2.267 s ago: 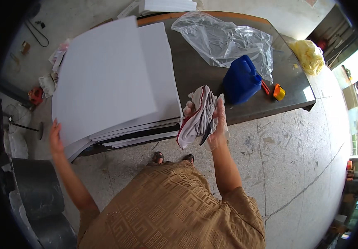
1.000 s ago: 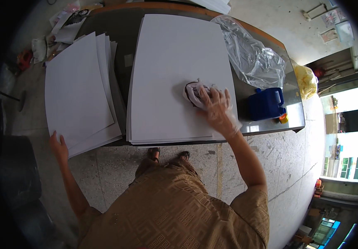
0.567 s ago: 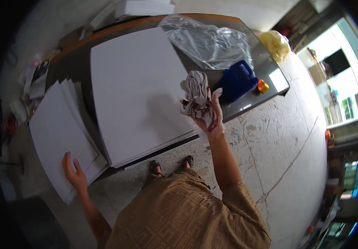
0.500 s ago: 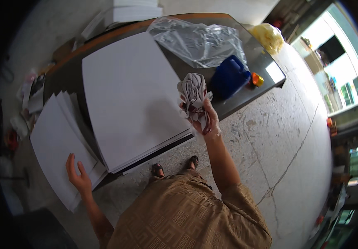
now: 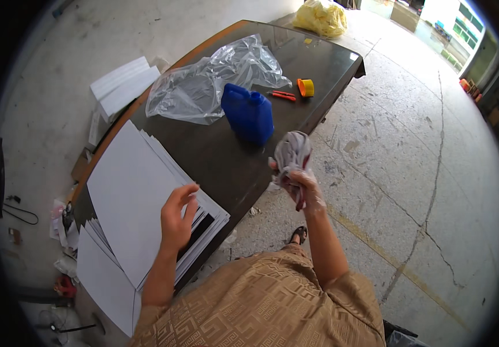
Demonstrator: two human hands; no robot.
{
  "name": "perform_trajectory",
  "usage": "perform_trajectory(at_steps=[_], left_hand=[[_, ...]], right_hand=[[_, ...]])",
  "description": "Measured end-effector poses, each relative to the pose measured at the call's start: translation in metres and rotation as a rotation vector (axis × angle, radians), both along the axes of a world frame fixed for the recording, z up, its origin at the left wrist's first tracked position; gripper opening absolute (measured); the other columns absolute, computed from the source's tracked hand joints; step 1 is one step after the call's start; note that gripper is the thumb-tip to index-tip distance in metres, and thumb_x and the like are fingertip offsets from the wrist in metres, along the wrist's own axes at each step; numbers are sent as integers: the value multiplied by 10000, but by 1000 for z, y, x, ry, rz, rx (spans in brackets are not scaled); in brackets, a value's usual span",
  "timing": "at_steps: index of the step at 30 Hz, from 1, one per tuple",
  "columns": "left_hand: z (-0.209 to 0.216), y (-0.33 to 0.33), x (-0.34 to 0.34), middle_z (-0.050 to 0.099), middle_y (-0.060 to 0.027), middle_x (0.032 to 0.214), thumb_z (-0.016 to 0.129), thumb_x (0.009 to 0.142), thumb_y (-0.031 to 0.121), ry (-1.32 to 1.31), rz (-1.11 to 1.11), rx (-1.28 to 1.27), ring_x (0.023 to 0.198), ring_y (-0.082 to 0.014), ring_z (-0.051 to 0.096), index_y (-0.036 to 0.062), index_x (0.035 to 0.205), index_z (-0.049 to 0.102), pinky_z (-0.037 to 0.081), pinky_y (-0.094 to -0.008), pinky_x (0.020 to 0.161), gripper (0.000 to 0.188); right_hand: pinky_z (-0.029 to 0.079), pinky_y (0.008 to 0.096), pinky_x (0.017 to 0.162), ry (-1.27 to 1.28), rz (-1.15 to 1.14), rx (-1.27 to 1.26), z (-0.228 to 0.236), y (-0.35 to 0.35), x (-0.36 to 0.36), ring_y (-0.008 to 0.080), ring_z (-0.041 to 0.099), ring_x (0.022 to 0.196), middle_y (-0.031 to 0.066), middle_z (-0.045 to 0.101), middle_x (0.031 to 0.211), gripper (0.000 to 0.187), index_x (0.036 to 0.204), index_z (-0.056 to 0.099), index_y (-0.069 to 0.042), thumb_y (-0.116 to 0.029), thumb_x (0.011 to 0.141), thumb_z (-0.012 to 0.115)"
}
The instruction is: The person wipes the surface of large white rectangular panels with a cloth. They handle the panels one at a time, moving them from a source stack to a destination stack. At 01:13, the person pours liquid from a blue bottle onto the cloth before resuming the wiping process.
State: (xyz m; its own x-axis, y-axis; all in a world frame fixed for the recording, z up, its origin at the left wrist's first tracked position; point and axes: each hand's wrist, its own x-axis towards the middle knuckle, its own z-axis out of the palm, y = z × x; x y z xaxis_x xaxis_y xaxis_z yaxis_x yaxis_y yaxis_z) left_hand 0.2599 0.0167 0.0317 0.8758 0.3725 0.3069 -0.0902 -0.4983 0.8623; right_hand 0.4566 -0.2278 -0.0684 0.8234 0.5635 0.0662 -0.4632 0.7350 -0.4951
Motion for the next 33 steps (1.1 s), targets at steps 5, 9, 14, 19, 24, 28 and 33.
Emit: perform_trajectory(at_steps=[5, 9, 14, 19, 24, 28, 33], left_hand=[[-27, 34, 162, 685, -120, 1087, 602, 955, 90, 106, -85, -308, 910, -188, 659, -10, 1244, 600, 527, -320, 808, 305], [-49, 99, 270, 639, -219, 1133, 648, 884, 93, 45, 38, 616, 1062, -377, 623, -5, 1295, 558, 491, -430, 938, 432], [-74, 158, 370, 541, -222, 1330, 658, 841, 19, 101, -151, 976, 1229, -414, 519, 71, 1365, 522, 411, -453, 1070, 544], [-92, 183, 412, 630, -162, 1133, 699, 767, -13, 67, -465, 977, 1099, -373, 578, 115, 1286, 609, 452, -443, 972, 542], [-66, 157, 401, 646, -111, 961, 723, 749, 2, 103, -615, 874, 923, -338, 594, 138, 1206, 665, 460, -441, 849, 481], [-25, 104, 372, 609, -94, 879, 752, 760, 81, 75, -638, 999, 863, -311, 592, 155, 1196, 667, 463, -440, 795, 450], [-23, 57, 355, 576, -81, 817, 767, 765, 166, -103, -699, 1196, 822, -292, 594, 171, 1206, 664, 467, -435, 764, 453]], right_hand=[[635, 414, 785, 107, -108, -17, -39, -52, 50, 381, 683, 1024, 159, 592, 1298, 684, 1467, 387, -38, -446, 965, 611], [632, 411, 715, 180, -134, 2, -46, -69, 67, 320, 712, 891, 113, 637, 1237, 650, 1427, 449, -33, -508, 992, 535], [618, 407, 781, 221, -158, -131, -84, -92, 76, 302, 709, 914, 141, 640, 1251, 585, 1422, 452, -13, -447, 1031, 481], [594, 506, 854, 322, -178, 99, -89, -85, 78, 340, 689, 1013, 211, 601, 1307, 627, 1449, 434, -45, -448, 987, 564], [574, 515, 903, 391, -150, 210, -81, -78, 75, 352, 676, 1045, 224, 615, 1268, 605, 1423, 450, -19, -364, 963, 641], [610, 482, 842, 365, -111, 251, -110, -61, 87, 338, 689, 1008, 214, 630, 1235, 584, 1409, 455, -6, -292, 945, 664], [630, 437, 766, 291, 89, 472, -119, -38, 96, 288, 679, 1036, 169, 642, 1235, 563, 1403, 493, -82, -423, 970, 608]])
